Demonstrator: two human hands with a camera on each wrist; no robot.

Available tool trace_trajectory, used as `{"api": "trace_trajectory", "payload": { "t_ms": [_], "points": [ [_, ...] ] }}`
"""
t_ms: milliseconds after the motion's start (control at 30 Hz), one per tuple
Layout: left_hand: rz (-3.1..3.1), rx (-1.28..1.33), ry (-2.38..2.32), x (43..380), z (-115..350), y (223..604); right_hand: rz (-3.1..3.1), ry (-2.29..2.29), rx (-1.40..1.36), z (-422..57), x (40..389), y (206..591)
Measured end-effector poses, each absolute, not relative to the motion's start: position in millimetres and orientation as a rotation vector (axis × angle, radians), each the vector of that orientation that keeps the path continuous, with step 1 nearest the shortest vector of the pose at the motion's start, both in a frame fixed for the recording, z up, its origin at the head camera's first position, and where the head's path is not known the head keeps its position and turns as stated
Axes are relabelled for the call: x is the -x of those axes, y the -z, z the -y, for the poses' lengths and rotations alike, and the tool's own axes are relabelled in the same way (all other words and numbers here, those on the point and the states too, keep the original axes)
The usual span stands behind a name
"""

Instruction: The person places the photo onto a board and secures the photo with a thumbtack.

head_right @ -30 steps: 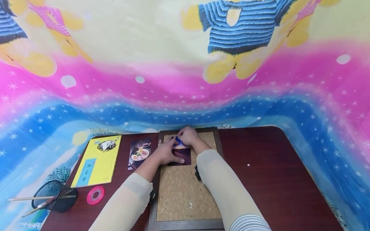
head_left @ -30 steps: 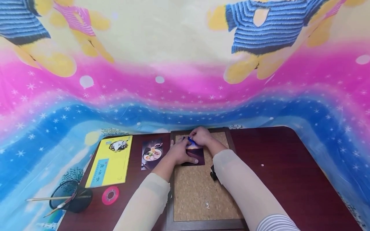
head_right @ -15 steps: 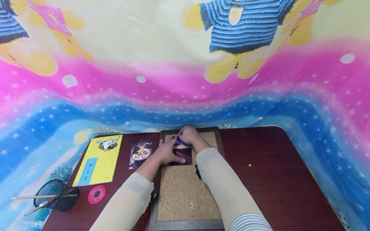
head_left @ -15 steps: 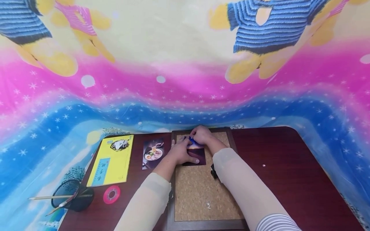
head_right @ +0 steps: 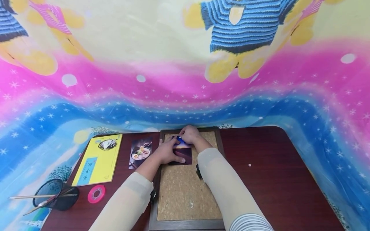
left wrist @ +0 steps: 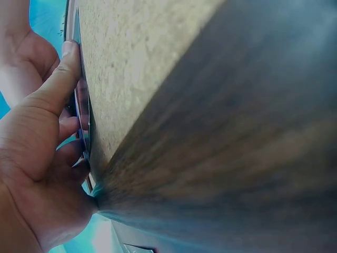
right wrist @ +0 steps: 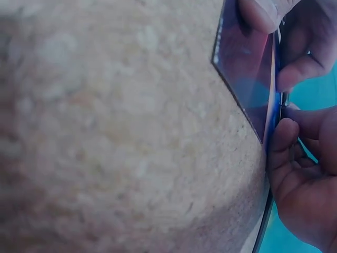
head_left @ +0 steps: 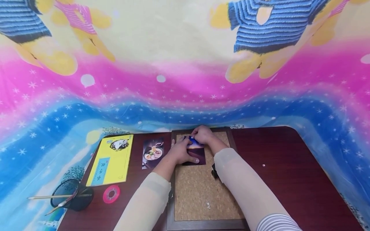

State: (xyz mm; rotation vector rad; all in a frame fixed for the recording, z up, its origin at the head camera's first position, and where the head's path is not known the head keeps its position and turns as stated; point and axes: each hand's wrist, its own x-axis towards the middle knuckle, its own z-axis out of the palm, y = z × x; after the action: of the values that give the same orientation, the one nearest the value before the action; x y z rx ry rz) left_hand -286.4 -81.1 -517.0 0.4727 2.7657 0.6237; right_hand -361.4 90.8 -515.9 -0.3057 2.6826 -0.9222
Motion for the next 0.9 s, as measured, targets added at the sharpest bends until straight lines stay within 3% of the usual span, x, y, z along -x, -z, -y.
{"api": "trace_trajectory", "payload": {
  "t_ms": [900],
  "points": [
    [-2.771, -0.464, -0.602, 287.0, 81.2, 517.6, -2.643, 1.019, 0.209, -88.5, 362.3, 518.9]
  ]
}}
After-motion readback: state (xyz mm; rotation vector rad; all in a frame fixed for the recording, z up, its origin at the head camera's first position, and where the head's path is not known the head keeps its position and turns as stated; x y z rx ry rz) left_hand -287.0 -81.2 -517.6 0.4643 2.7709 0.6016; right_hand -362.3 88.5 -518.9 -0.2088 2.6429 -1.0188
